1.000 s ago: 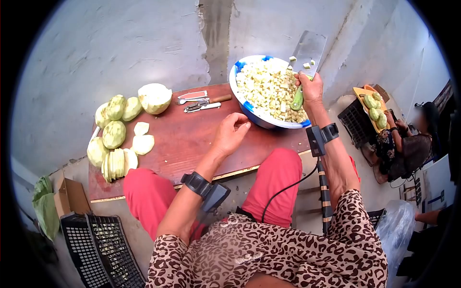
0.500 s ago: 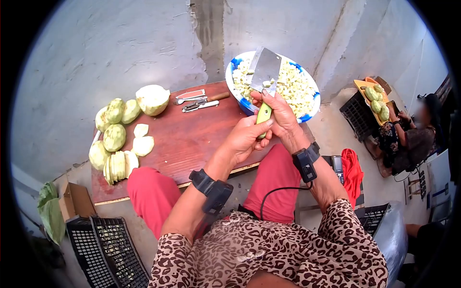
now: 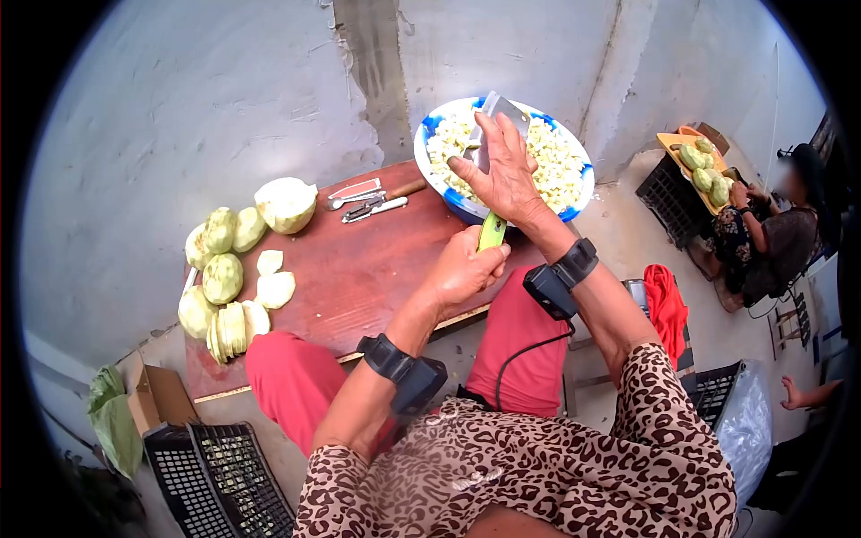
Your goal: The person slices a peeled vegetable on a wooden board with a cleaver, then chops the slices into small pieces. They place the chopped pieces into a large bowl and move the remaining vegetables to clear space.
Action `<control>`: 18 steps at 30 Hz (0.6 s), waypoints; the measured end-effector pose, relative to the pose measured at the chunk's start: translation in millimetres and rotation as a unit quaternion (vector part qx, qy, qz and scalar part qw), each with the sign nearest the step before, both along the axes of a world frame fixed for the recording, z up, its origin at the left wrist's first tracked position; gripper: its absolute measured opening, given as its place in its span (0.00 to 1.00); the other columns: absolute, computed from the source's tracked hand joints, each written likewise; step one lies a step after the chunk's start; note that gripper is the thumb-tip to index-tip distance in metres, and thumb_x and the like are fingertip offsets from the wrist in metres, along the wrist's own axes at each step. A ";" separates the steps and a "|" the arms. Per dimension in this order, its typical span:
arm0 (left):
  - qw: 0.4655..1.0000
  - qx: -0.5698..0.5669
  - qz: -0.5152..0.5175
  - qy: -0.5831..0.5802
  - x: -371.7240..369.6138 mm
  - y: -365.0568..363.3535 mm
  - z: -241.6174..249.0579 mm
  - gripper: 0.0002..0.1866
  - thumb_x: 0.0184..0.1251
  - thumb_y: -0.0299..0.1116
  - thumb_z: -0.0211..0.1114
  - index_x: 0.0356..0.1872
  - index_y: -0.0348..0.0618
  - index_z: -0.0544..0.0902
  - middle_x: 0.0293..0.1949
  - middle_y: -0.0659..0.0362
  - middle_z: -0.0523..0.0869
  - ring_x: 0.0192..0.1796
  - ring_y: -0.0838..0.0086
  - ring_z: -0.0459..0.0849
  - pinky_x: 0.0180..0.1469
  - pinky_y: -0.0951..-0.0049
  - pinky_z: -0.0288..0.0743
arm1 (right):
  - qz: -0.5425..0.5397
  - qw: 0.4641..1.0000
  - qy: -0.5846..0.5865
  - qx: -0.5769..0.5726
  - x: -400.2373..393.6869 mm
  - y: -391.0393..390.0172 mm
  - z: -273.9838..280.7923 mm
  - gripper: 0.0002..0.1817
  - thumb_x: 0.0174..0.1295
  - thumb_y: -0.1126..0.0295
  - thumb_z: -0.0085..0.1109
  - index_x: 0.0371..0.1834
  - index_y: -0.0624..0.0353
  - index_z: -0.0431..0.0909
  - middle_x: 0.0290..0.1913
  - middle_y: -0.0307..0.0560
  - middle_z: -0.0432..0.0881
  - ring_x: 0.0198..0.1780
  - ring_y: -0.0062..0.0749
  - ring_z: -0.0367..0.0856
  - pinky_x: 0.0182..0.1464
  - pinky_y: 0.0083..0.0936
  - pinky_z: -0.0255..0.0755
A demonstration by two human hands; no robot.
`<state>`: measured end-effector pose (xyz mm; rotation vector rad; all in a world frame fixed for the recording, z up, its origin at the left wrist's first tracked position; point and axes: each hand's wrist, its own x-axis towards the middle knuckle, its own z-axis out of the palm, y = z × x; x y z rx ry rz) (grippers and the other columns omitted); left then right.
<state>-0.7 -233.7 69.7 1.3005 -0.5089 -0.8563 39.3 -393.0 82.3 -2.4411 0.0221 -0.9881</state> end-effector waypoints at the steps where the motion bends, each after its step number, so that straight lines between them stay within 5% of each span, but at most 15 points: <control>1: 1.000 0.004 0.002 -0.006 -0.2 1.5 0.3 0.08 0.72 0.33 0.62 0.42 0.44 0.72 0.26 0.67 0.75 0.25 0.88 0.70 0.24 0.86 0.63 | 0.010 1.000 -0.003 -0.018 5.6 -0.9 -2.1 0.44 0.59 0.40 0.64 0.74 0.47 0.59 0.72 0.66 0.55 0.73 0.60 0.54 0.68 0.58 0.48; 6: 0.999 0.028 0.002 -0.044 -0.8 9.1 -1.6 0.08 0.72 0.33 0.61 0.41 0.43 0.71 0.27 0.66 0.75 0.25 0.87 0.70 0.24 0.85 0.62 | 0.077 0.994 -0.081 0.008 22.0 -8.6 -1.8 0.20 0.63 0.53 0.63 0.56 0.46 0.77 0.65 0.50 0.70 0.67 0.49 0.67 0.65 0.52 0.53; 12: 0.999 0.030 0.014 -0.038 -5.6 14.7 0.8 0.09 0.72 0.34 0.60 0.41 0.41 0.71 0.27 0.65 0.75 0.25 0.87 0.69 0.23 0.84 0.61 | 0.098 0.986 -0.136 0.019 40.1 -20.7 -10.5 0.08 0.61 0.64 0.62 0.41 0.50 0.80 0.53 0.45 0.77 0.60 0.43 0.73 0.61 0.42 0.59; 16: 0.999 0.028 0.022 -0.030 -7.7 23.9 -2.4 0.10 0.72 0.34 0.60 0.45 0.39 0.72 0.27 0.65 0.75 0.24 0.87 0.68 0.23 0.84 0.60 | 0.021 0.989 -0.142 0.019 53.6 -44.0 -20.8 0.05 0.61 0.72 0.60 0.39 0.59 0.77 0.45 0.51 0.79 0.50 0.47 0.78 0.55 0.36 0.73; 17: 0.999 0.028 0.024 -0.021 -8.9 27.7 -1.9 0.11 0.72 0.34 0.60 0.46 0.39 0.72 0.27 0.65 0.75 0.24 0.86 0.68 0.23 0.84 0.60 | 0.007 0.994 -0.091 0.056 60.1 -54.3 -26.0 0.05 0.61 0.67 0.60 0.39 0.51 0.79 0.47 0.45 0.77 0.55 0.43 0.74 0.57 0.45 0.61; 18: 0.999 0.028 0.027 -0.012 -9.8 31.9 -1.9 0.12 0.72 0.33 0.60 0.48 0.38 0.72 0.27 0.65 0.75 0.24 0.86 0.68 0.23 0.84 0.60 | -0.042 0.997 -0.056 0.030 66.0 -64.7 -29.1 0.06 0.61 0.66 0.60 0.39 0.51 0.79 0.47 0.45 0.77 0.55 0.43 0.73 0.56 0.46 0.61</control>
